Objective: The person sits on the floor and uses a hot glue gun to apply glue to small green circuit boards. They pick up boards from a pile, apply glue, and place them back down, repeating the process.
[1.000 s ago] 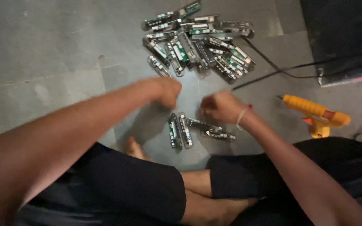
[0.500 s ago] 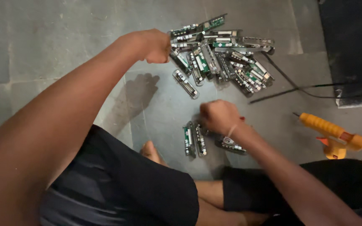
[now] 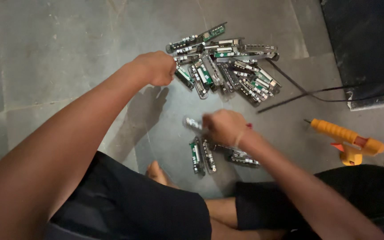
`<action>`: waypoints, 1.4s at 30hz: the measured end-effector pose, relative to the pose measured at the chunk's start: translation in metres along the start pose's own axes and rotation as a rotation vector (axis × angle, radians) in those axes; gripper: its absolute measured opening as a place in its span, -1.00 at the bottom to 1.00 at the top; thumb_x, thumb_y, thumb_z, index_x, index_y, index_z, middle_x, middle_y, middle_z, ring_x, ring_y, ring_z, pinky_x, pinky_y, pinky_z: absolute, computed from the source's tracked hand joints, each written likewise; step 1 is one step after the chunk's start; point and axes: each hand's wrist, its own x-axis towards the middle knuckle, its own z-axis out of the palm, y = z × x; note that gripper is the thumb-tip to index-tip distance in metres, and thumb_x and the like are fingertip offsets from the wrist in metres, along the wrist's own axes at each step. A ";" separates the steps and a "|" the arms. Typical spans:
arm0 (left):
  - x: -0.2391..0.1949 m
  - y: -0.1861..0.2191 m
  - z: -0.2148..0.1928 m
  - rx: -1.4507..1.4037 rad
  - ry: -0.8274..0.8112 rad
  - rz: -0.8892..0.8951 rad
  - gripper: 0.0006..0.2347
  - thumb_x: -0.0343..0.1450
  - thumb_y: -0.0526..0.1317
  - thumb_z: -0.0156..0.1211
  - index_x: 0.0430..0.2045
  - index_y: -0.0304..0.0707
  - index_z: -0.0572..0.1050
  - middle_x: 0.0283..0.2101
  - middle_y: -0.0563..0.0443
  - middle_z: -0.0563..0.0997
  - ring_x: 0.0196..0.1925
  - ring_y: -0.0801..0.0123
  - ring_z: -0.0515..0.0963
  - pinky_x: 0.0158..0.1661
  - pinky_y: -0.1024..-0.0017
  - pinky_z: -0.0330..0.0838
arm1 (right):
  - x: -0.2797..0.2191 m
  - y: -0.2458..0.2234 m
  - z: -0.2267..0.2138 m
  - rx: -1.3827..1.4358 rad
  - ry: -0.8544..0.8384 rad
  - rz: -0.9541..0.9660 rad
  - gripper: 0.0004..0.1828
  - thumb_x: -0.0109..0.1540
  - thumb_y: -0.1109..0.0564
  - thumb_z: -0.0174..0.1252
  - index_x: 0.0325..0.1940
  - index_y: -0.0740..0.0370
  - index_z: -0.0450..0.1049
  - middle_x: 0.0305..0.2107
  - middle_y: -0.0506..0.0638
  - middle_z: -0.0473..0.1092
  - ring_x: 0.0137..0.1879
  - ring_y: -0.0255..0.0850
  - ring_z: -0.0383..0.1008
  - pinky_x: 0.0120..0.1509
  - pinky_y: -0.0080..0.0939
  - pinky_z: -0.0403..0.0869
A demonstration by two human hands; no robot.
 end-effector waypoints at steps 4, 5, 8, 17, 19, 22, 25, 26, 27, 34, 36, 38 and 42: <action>0.004 0.013 0.006 0.067 0.059 0.065 -0.84 0.27 -0.23 0.22 -0.36 -0.17 0.66 -0.18 -0.20 0.66 -0.09 -0.08 0.64 -0.12 0.03 0.53 | 0.001 0.019 -0.010 0.020 0.231 -0.023 -0.74 0.18 -0.12 0.24 -0.18 0.04 0.54 -0.39 0.10 0.52 -0.21 0.13 0.56 -0.12 0.13 0.50; 0.003 0.017 0.007 0.083 0.069 0.076 -0.84 0.28 -0.23 0.23 -0.35 -0.18 0.65 -0.18 -0.20 0.66 -0.09 -0.09 0.64 -0.12 0.03 0.54 | 0.014 0.019 -0.013 0.096 0.355 -0.033 -0.74 0.19 -0.08 0.22 -0.13 0.06 0.53 -0.38 0.09 0.53 -0.21 0.11 0.57 -0.10 0.11 0.50; -0.002 0.027 0.012 0.061 0.130 0.102 -0.83 0.25 -0.23 0.25 -0.34 -0.20 0.62 -0.19 -0.20 0.65 -0.09 -0.09 0.63 -0.13 0.02 0.53 | 0.051 0.010 -0.011 0.091 0.543 -0.004 -0.69 0.16 -0.03 0.22 -0.09 0.14 0.48 -0.30 0.13 0.52 -0.23 0.18 0.54 -0.17 0.14 0.49; -0.009 0.040 0.010 0.007 0.316 0.194 -0.83 0.22 -0.29 0.24 -0.36 -0.26 0.58 -0.16 -0.21 0.61 -0.11 -0.08 0.61 -0.18 0.01 0.52 | 0.001 0.036 0.022 -0.103 0.324 -0.117 -0.86 0.19 0.08 0.12 -0.19 0.10 0.47 -0.30 0.07 0.51 -0.18 0.11 0.55 -0.12 0.13 0.48; -0.004 0.045 0.005 0.009 0.277 0.172 -0.83 0.24 -0.29 0.24 -0.35 -0.25 0.58 -0.17 -0.20 0.62 -0.11 -0.07 0.62 -0.17 0.01 0.52 | -0.010 0.046 0.017 -0.039 0.293 -0.110 -0.85 0.16 0.05 0.17 -0.24 0.11 0.48 -0.31 0.06 0.52 -0.19 0.11 0.54 -0.13 0.12 0.48; 0.001 0.059 0.010 0.066 0.299 0.245 -0.80 0.19 -0.29 0.25 -0.34 -0.23 0.59 -0.18 -0.17 0.63 -0.12 -0.05 0.63 -0.19 0.04 0.53 | -0.011 0.060 0.002 0.089 0.396 -0.050 -0.84 0.13 0.08 0.21 -0.22 0.10 0.51 -0.29 0.07 0.53 -0.22 0.11 0.54 -0.17 0.09 0.48; 0.012 0.070 0.022 0.232 0.356 0.450 -0.81 0.14 -0.29 0.27 -0.40 -0.19 0.62 -0.21 -0.12 0.65 -0.12 0.00 0.65 -0.21 0.09 0.56 | -0.006 0.075 -0.016 0.168 0.520 0.014 -0.83 0.17 0.10 0.22 -0.16 0.11 0.51 -0.30 0.05 0.54 -0.23 0.07 0.56 -0.17 0.04 0.50; 0.016 0.074 0.026 0.268 0.308 0.483 -0.85 0.20 -0.29 0.25 -0.41 -0.17 0.63 -0.22 -0.11 0.66 -0.14 0.01 0.66 -0.22 0.10 0.57 | -0.006 0.080 -0.020 0.194 0.529 0.038 -0.82 0.17 0.09 0.24 -0.16 0.11 0.51 -0.32 0.03 0.54 -0.24 0.04 0.57 -0.18 0.03 0.50; 0.024 0.077 0.028 0.304 0.267 0.516 -0.89 0.27 -0.30 0.23 -0.42 -0.14 0.64 -0.24 -0.10 0.67 -0.16 0.03 0.67 -0.23 0.10 0.57 | -0.004 0.085 -0.026 0.213 0.540 0.061 -0.82 0.18 0.07 0.25 -0.16 0.11 0.51 -0.34 0.02 0.55 -0.25 0.01 0.59 -0.19 0.01 0.51; 0.063 0.110 0.034 0.557 0.001 0.609 -0.92 0.28 -0.26 0.23 -0.48 -0.15 0.66 -0.30 -0.10 0.68 -0.22 0.04 0.69 -0.28 0.11 0.58 | 0.001 0.082 -0.034 0.278 0.570 0.059 -0.80 0.17 0.06 0.29 -0.17 0.16 0.53 -0.37 0.05 0.55 -0.32 -0.03 0.59 -0.22 -0.04 0.51; 0.057 0.110 0.041 0.519 0.086 0.675 -0.91 0.33 -0.26 0.21 -0.50 -0.15 0.67 -0.33 -0.09 0.70 -0.22 0.04 0.70 -0.25 0.12 0.58 | -0.001 0.083 -0.032 0.306 0.592 0.037 -0.79 0.16 0.07 0.30 -0.16 0.15 0.55 -0.38 0.05 0.56 -0.33 -0.04 0.60 -0.21 -0.07 0.52; 0.045 0.111 0.051 0.358 -0.066 0.621 -0.92 0.24 -0.24 0.28 -0.49 -0.15 0.66 -0.33 -0.11 0.69 -0.24 -0.01 0.68 -0.26 0.09 0.58 | -0.009 0.090 -0.026 0.314 0.597 0.040 -0.78 0.16 0.07 0.30 -0.16 0.17 0.56 -0.38 0.05 0.56 -0.32 -0.07 0.60 -0.20 -0.09 0.53; 0.005 0.133 0.061 0.112 -0.040 0.627 -0.80 0.16 -0.10 0.40 -0.51 -0.21 0.65 -0.33 -0.17 0.67 -0.23 -0.05 0.67 -0.25 0.06 0.56 | -0.026 0.094 -0.029 0.364 0.566 0.094 -0.81 0.20 0.05 0.30 -0.18 0.18 0.57 -0.44 0.04 0.55 -0.35 -0.13 0.59 -0.21 -0.14 0.52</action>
